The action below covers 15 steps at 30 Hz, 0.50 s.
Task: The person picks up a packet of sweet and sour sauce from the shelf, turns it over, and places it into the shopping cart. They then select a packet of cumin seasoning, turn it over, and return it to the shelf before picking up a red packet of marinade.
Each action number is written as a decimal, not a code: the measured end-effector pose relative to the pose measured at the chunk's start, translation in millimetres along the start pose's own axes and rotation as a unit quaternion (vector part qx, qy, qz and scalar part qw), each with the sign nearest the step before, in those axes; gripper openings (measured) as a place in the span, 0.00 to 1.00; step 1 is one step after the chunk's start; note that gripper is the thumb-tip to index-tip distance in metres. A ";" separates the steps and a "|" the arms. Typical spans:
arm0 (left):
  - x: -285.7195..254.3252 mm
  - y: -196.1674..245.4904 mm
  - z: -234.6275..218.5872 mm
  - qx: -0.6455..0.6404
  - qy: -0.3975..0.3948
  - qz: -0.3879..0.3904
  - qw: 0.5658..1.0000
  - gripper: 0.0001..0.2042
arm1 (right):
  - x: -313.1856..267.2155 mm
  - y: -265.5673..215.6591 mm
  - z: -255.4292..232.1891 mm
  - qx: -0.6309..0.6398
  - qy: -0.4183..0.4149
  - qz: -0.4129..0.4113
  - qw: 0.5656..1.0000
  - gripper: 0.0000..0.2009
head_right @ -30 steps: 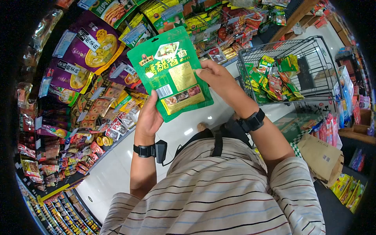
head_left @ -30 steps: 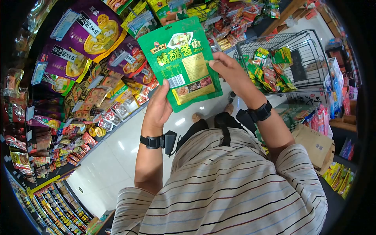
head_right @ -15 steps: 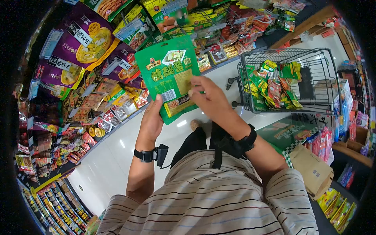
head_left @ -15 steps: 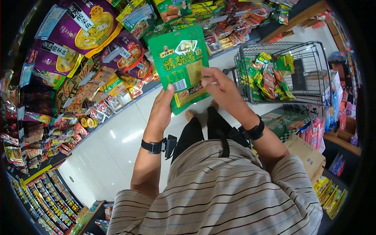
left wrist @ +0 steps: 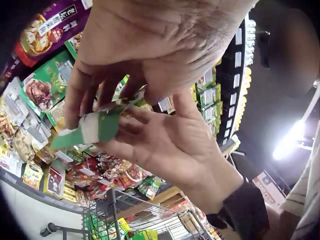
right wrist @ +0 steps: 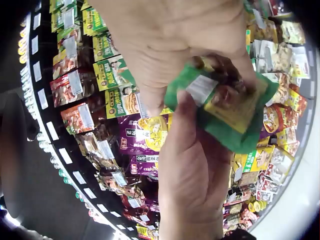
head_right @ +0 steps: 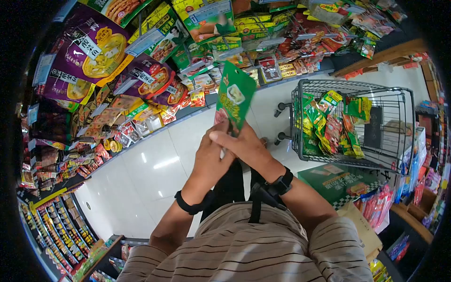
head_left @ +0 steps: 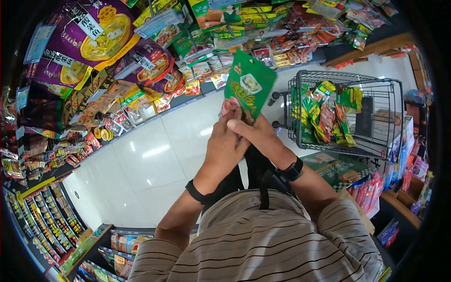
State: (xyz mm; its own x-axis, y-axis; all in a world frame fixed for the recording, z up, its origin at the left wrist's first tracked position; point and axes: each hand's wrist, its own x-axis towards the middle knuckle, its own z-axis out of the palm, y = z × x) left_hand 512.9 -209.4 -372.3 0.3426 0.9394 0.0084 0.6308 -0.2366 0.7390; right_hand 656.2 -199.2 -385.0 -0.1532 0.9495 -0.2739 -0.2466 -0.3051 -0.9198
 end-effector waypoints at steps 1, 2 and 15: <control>0.2 -0.9 2.2 0.004 -0.012 0.003 1.000 0.26 | 2.2 1.2 -4.1 0.048 -0.007 0.046 0.998 0.28; 2.2 -1.5 3.5 0.009 -0.023 0.008 1.000 0.26 | 3.0 3.5 -7.3 0.096 0.027 0.072 0.992 0.22; 43.4 -76.1 -2.9 -0.539 0.000 -0.292 0.790 0.18 | 40.2 27.8 -76.4 0.018 -0.106 0.214 0.971 0.19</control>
State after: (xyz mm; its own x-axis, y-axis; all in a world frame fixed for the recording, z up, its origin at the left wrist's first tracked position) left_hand 477.7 -149.9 -426.2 0.2116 0.8107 -0.5459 -0.2783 0.5854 0.7615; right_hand 716.3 -163.9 -443.0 -0.4421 0.6996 -0.5614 -0.1500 -0.6747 -0.7227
